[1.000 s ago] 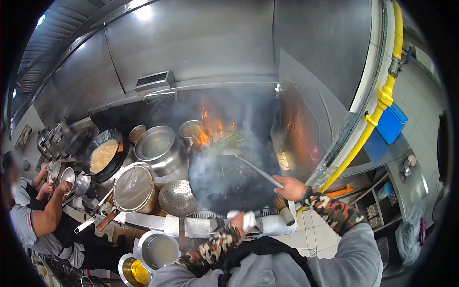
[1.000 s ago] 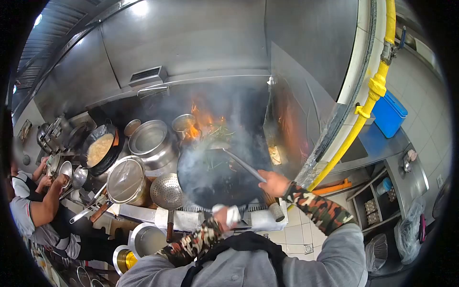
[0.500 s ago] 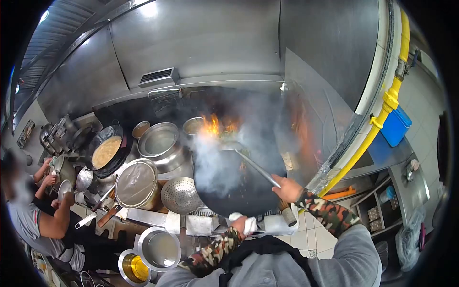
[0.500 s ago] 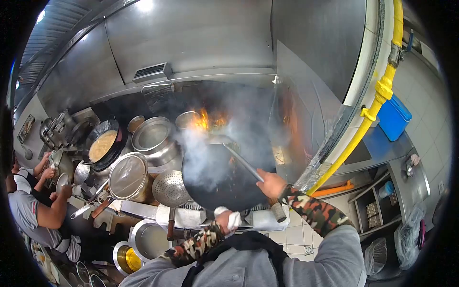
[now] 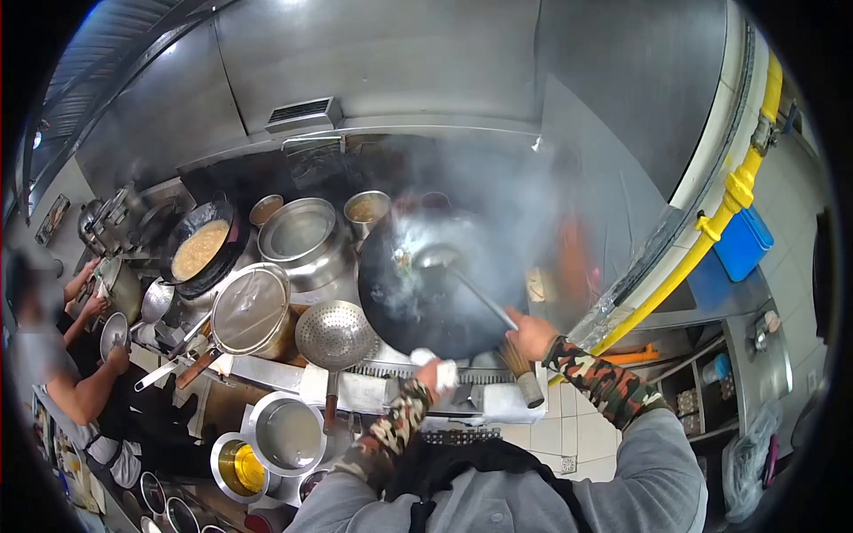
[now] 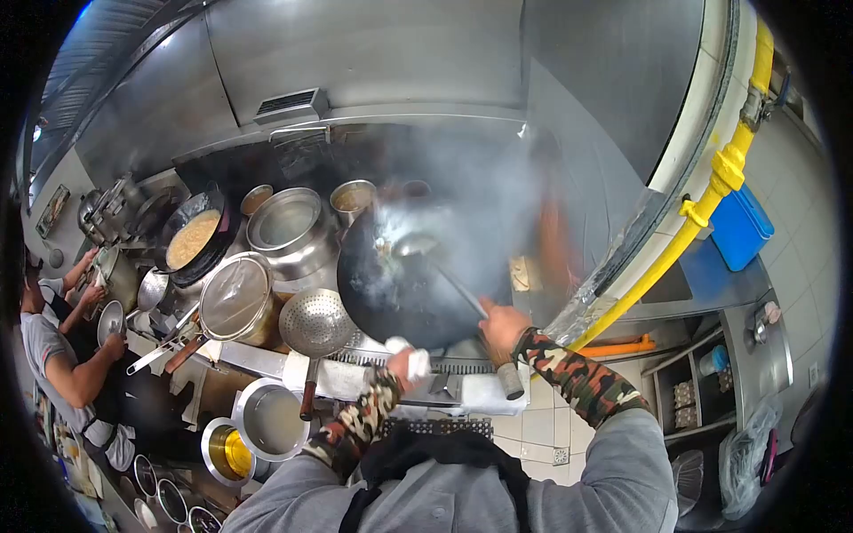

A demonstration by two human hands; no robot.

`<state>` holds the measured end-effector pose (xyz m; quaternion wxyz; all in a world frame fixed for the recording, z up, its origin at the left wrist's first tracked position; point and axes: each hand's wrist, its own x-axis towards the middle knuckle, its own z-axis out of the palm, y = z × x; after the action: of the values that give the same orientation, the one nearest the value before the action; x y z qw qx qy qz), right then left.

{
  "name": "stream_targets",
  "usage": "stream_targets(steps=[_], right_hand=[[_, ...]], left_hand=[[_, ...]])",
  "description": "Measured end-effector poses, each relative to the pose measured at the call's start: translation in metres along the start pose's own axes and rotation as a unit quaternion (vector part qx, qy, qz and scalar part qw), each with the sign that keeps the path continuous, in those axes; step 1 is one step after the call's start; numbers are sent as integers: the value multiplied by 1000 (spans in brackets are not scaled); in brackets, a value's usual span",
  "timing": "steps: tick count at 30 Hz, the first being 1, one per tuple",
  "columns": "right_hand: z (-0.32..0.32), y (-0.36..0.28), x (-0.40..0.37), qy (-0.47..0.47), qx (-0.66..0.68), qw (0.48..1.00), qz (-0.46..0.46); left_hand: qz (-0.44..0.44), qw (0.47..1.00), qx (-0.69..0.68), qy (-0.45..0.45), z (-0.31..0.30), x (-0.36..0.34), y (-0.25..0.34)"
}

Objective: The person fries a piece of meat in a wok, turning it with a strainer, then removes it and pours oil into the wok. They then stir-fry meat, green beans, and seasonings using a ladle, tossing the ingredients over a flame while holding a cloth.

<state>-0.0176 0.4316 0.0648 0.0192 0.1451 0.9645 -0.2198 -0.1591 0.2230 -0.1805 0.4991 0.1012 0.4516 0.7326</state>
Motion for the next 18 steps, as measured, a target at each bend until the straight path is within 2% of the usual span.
stream_targets(steps=[1,2,3,4,5,6,7,8,9,10,11,13,14,15,16,17,18], right_hand=[[4,-2,3,53,19,998,10],[-10,-16,-9,38,39,998,9],[-13,-19,-14,43,40,998,14],[-12,-17,-24,51,44,998,-19],[-10,-18,-35,58,50,996,-51],[-12,-25,-46,52,74,994,-66],[-17,-40,-61,54,76,994,-55],[-28,-57,-76,4,58,998,-26],[-38,-68,-80,-46,35,998,-1],[-37,-72,-85,-40,44,998,-22],[-33,-76,-80,-41,40,998,-16],[-10,-75,-57,-66,23,997,18],[9,-71,-40,-22,25,999,5],[16,-78,-23,-29,35,998,47],[32,-78,-12,15,17,998,63],[41,-76,-5,64,-2,995,78],[42,-77,-11,64,-1,994,84]], left_hand=[[-13,988,99,117,19,-21,-14],[-34,982,91,162,30,-31,-17],[-36,983,76,160,34,-33,-12],[-27,988,71,135,27,-25,-3],[16,996,72,54,13,-7,15],[-37,998,-50,-24,-7,17,31],[-122,979,-154,-56,-23,34,49],[-129,978,-153,-61,-15,29,61],[-180,975,-131,1,9,14,89],[-230,965,-109,65,34,-7,115],[-275,957,-52,72,54,-31,137],[-270,955,-102,69,59,-44,148],[-250,963,-92,33,39,-31,138],[-231,969,-83,-2,16,-15,123],[-196,973,-112,59,6,-14,113],[-82,986,-29,-142,-47,19,55],[-105,994,6,38,-24,2,43]])
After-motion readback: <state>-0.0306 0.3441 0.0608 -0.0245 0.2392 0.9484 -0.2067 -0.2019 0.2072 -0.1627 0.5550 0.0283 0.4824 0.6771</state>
